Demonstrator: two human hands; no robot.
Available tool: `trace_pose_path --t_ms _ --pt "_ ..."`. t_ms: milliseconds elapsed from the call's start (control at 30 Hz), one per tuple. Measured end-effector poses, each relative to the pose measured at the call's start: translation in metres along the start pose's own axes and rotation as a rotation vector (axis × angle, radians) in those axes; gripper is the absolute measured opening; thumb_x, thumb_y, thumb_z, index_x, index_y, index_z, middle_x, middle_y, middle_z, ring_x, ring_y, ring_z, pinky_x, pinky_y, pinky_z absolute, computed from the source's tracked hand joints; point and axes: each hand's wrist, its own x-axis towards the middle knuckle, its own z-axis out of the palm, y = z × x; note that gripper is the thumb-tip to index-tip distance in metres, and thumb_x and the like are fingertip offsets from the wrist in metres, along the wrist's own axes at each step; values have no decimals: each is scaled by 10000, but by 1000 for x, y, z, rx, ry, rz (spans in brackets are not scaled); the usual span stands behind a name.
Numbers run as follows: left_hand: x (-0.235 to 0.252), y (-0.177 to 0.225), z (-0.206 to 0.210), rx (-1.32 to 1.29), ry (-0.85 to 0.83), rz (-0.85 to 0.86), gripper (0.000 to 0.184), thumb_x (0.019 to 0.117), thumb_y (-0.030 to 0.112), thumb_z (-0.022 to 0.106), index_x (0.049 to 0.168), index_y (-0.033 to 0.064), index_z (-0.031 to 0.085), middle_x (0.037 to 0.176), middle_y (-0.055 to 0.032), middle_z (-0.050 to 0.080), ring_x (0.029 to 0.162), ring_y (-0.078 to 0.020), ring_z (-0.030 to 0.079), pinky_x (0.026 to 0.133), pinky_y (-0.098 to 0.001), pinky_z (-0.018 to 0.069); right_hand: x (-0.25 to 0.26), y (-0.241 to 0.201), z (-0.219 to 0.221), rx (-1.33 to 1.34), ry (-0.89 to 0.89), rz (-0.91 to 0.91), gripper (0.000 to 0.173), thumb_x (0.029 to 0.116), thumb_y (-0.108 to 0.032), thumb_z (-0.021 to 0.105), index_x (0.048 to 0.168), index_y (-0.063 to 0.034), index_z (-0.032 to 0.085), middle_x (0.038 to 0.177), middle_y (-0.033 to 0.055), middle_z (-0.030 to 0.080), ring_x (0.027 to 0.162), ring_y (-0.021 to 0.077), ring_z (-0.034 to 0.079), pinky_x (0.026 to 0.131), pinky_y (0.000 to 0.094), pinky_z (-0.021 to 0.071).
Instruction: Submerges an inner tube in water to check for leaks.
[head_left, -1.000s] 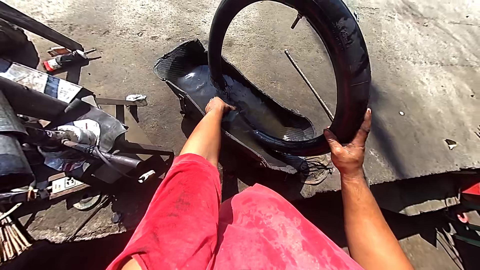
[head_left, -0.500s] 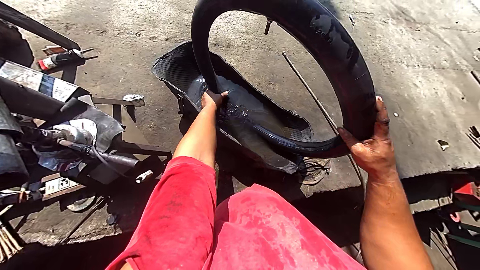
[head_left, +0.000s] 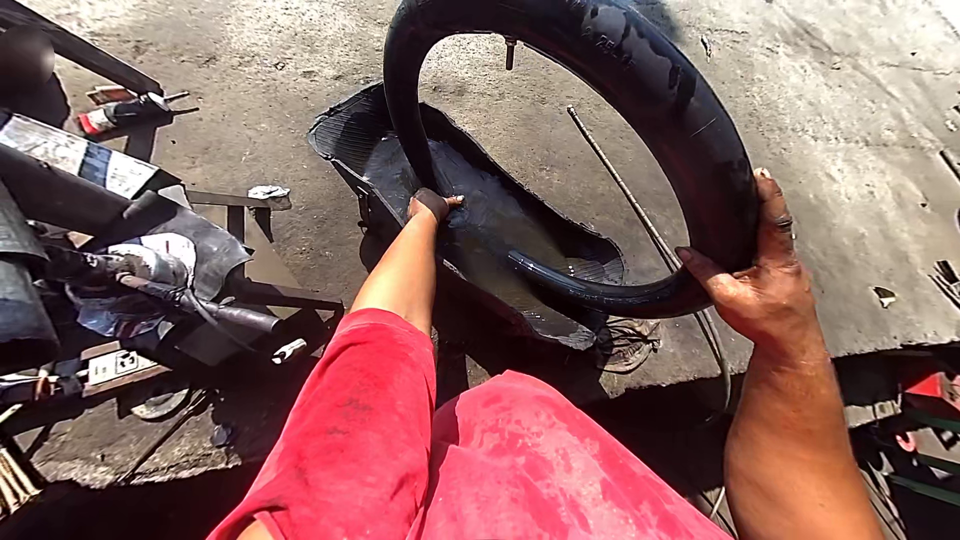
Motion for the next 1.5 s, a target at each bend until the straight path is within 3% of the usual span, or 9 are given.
trace_pose_path --t_ms 200,433,867,1067,1167,1233,1300,1400,1500 --pt "2 1 1 18 -8 -20 810 866 684 686 1138 -78 675 1230 -289 657 1206 -417 629 1000 -620 493 2 -4 2 -7 5 -15 971 854 -276 789 1640 -159 231 1584 116 427 1376 88 494 1130 277 444" --pt "0 2 1 23 -7 -31 774 892 633 689 1198 -77 648 1296 -292 626 1254 -410 605 1018 -615 486 -2 -2 1 -22 17 -28 990 861 -288 787 1647 -150 202 1603 131 398 1405 95 467 1148 277 425" --pt "0 0 2 25 2 -15 758 883 623 709 1179 -73 661 1281 -295 632 1241 -419 609 1011 -620 487 -11 -1 1 50 57 -38 1043 834 -282 827 1646 -143 186 1605 114 387 1397 71 467 1144 263 434" --pt "-3 0 2 -1 2 -35 684 877 564 738 1153 -58 672 1263 -276 647 1223 -412 621 1001 -622 495 -31 11 10 232 129 -44 1171 765 -209 887 1634 -75 113 1598 151 364 1319 135 565 1075 312 536" --pt "-1 0 3 27 -14 -27 656 906 544 714 1131 -71 674 1246 -290 648 1209 -422 626 986 -629 497 -57 27 30 351 98 13 1190 751 -184 895 1606 6 90 1584 152 375 1375 140 519 1105 292 514" --pt "1 2 3 99 -53 -5 634 954 522 666 1150 -81 675 1272 -293 639 1228 -423 613 1003 -631 481 -80 39 52 385 103 71 1156 751 -189 894 1568 77 121 1541 167 422 1376 121 510 1115 283 497" --pt "2 3 4 163 -73 10 668 966 536 641 1196 -90 650 1305 -295 620 1256 -420 597 1023 -625 471 -99 44 74 371 114 157 1045 733 -208 886 1474 147 240 1387 174 566 1272 114 597 1067 277 534" --pt "9 2 9 157 -57 -6 828 888 672 666 1230 -81 640 1314 -286 621 1268 -408 594 1039 -608 473 -114 51 101 339 102 165 796 792 -239 852 1344 177 458 1275 160 659 1186 98 646 1038 250 544" --pt "4 0 6 26 -53 -1 837 836 674 730 1215 -69 659 1290 -296 628 1259 -419 592 1045 -624 456 -118 54 110 368 145 145 671 838 -202 804 1312 161 497 1254 150 675 1191 121 648 1055 274 536"
